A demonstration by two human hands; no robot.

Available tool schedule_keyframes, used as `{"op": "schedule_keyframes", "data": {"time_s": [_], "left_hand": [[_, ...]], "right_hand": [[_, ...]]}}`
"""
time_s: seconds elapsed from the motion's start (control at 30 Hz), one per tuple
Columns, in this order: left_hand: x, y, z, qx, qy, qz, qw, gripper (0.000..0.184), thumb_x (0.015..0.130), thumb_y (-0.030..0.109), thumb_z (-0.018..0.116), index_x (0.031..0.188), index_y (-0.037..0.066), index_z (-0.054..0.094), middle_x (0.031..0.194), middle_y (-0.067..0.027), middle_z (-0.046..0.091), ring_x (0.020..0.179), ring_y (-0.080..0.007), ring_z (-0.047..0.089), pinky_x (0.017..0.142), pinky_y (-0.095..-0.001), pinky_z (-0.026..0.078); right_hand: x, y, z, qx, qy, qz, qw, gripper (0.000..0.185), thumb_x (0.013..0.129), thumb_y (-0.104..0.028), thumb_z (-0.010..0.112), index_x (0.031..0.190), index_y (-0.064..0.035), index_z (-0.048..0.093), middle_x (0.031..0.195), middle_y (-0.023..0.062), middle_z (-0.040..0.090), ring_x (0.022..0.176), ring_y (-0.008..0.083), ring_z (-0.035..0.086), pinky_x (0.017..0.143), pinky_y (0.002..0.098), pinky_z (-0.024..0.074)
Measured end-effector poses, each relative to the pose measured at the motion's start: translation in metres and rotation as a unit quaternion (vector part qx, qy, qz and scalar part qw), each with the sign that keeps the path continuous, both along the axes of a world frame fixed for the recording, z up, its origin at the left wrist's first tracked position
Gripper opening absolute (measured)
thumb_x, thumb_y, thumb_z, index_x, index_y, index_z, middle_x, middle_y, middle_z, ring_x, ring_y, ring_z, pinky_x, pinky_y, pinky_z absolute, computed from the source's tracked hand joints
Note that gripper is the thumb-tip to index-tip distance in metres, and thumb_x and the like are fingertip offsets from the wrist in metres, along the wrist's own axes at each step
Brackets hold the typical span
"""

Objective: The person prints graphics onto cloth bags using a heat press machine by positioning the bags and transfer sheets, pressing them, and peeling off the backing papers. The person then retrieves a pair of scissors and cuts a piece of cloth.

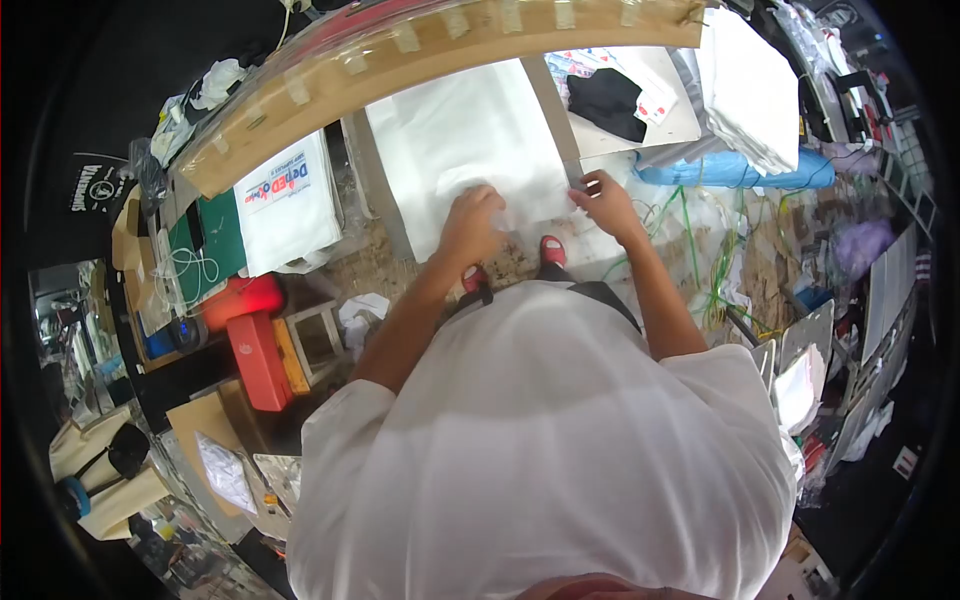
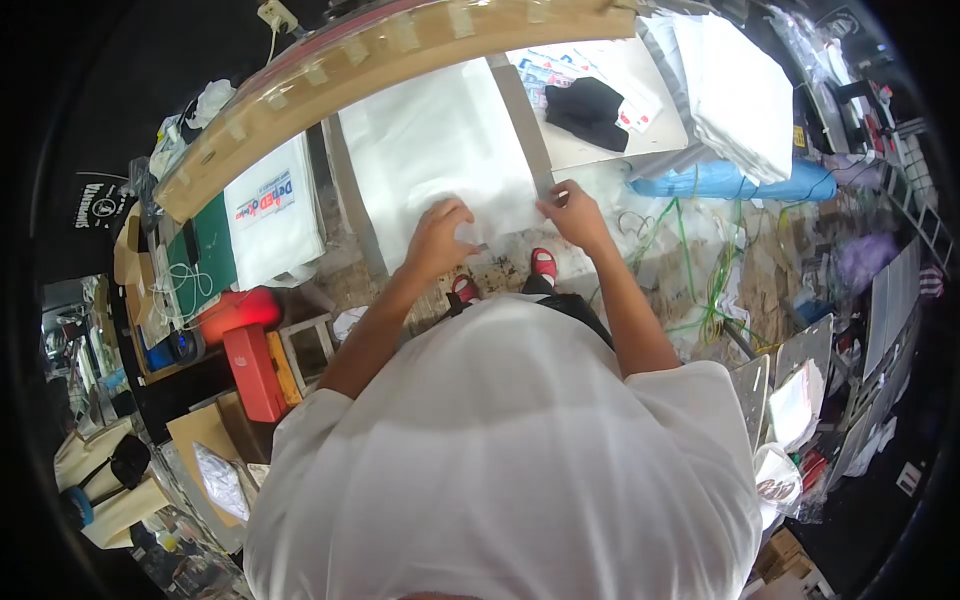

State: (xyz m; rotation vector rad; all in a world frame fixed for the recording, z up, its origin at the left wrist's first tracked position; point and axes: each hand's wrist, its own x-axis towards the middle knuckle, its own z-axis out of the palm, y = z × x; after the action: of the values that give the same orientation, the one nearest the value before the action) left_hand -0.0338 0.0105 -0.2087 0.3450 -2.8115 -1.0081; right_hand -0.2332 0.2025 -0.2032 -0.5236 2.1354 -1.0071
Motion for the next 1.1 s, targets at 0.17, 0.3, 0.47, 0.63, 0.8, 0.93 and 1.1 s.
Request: {"op": "schedule_keyframes", "data": {"time_s": [0.17, 0.3, 0.47, 0.63, 0.8, 0.93, 1.1], "left_hand": [[0.003, -0.012, -0.016, 0.026, 0.046, 0.001, 0.999, 0.017, 0.074, 0.018, 0.077, 0.081, 0.005, 0.070, 0.103, -0.0120, 0.066, 0.103, -0.0304, 0.059, 0.090, -0.0404, 0.047], [-0.002, -0.017, 0.000, 0.071, -0.010, 0.075, 0.995, 0.017, 0.077, 0.017, 0.076, 0.084, 0.002, 0.073, 0.089, -0.0129, 0.071, 0.083, -0.0291, 0.067, 0.077, -0.0361, 0.052], [0.000, -0.036, 0.038, 0.105, -0.062, 0.118, 0.985, 0.026, 0.068, 0.020, 0.086, 0.078, 0.000, 0.074, 0.076, -0.0143, 0.072, 0.067, -0.0226, 0.067, 0.067, -0.0320, 0.051], [0.005, -0.058, 0.059, 0.187, -0.050, 0.119, 0.974, 0.029, 0.070, 0.022, 0.087, 0.080, -0.002, 0.074, 0.076, -0.0116, 0.072, 0.069, -0.0173, 0.067, 0.069, -0.0290, 0.052], [0.008, -0.069, 0.080, 0.227, -0.002, 0.091, 0.970, 0.022, 0.074, 0.014, 0.085, 0.082, -0.003, 0.074, 0.079, -0.0079, 0.073, 0.076, -0.0114, 0.065, 0.071, -0.0264, 0.050], [0.000, -0.076, 0.087, 0.236, 0.011, 0.096, 0.967, 0.025, 0.074, 0.019, 0.086, 0.081, -0.002, 0.073, 0.078, -0.0078, 0.072, 0.075, -0.0120, 0.065, 0.072, -0.0272, 0.051], [0.002, -0.071, 0.074, 0.278, 0.015, 0.081, 0.957, 0.028, 0.073, 0.024, 0.086, 0.081, 0.000, 0.073, 0.079, -0.0085, 0.072, 0.076, -0.0147, 0.067, 0.072, -0.0289, 0.052]], "right_hand": [[-0.017, 0.020, 0.021, -0.058, 0.066, 0.033, 0.996, 0.025, 0.087, -0.021, 0.070, 0.099, 0.0006, 0.065, 0.078, 0.0109, 0.069, 0.072, 0.0155, 0.066, 0.068, 0.0307, 0.0510], [-0.008, 0.015, 0.054, -0.085, 0.042, 0.038, 0.995, 0.021, 0.087, -0.018, 0.068, 0.093, 0.0019, 0.067, 0.074, 0.0100, 0.068, 0.065, 0.0148, 0.063, 0.064, 0.0295, 0.0498], [0.017, -0.014, 0.104, -0.059, -0.097, 0.167, 0.979, 0.020, 0.085, -0.015, 0.065, 0.089, 0.0046, 0.069, 0.070, 0.0103, 0.068, 0.059, 0.0165, 0.064, 0.060, 0.0322, 0.0505], [0.013, -0.031, 0.091, -0.059, 0.122, 0.099, 0.986, 0.023, 0.081, -0.018, 0.065, 0.090, 0.0024, 0.071, 0.072, 0.0124, 0.070, 0.064, 0.0261, 0.067, 0.066, 0.0372, 0.0532], [0.020, -0.044, 0.067, 0.018, 0.173, 0.243, 0.954, 0.029, 0.079, -0.025, 0.070, 0.095, -0.0010, 0.072, 0.079, 0.0157, 0.071, 0.075, 0.0334, 0.067, 0.076, 0.0407, 0.0534], [0.062, -0.069, 0.051, -0.210, 0.178, 0.235, 0.932, 0.035, 0.081, -0.031, 0.073, 0.104, -0.0047, 0.070, 0.097, 0.0193, 0.069, 0.089, 0.0329, 0.067, 0.088, 0.0380, 0.0492], [0.081, -0.048, 0.068, -0.164, -0.422, 0.099, 0.886, 0.034, 0.094, -0.025, 0.065, 0.112, 0.0040, 0.062, 0.100, 0.0162, 0.070, 0.099, 0.0240, 0.067, 0.088, 0.0344, 0.0504]]}}
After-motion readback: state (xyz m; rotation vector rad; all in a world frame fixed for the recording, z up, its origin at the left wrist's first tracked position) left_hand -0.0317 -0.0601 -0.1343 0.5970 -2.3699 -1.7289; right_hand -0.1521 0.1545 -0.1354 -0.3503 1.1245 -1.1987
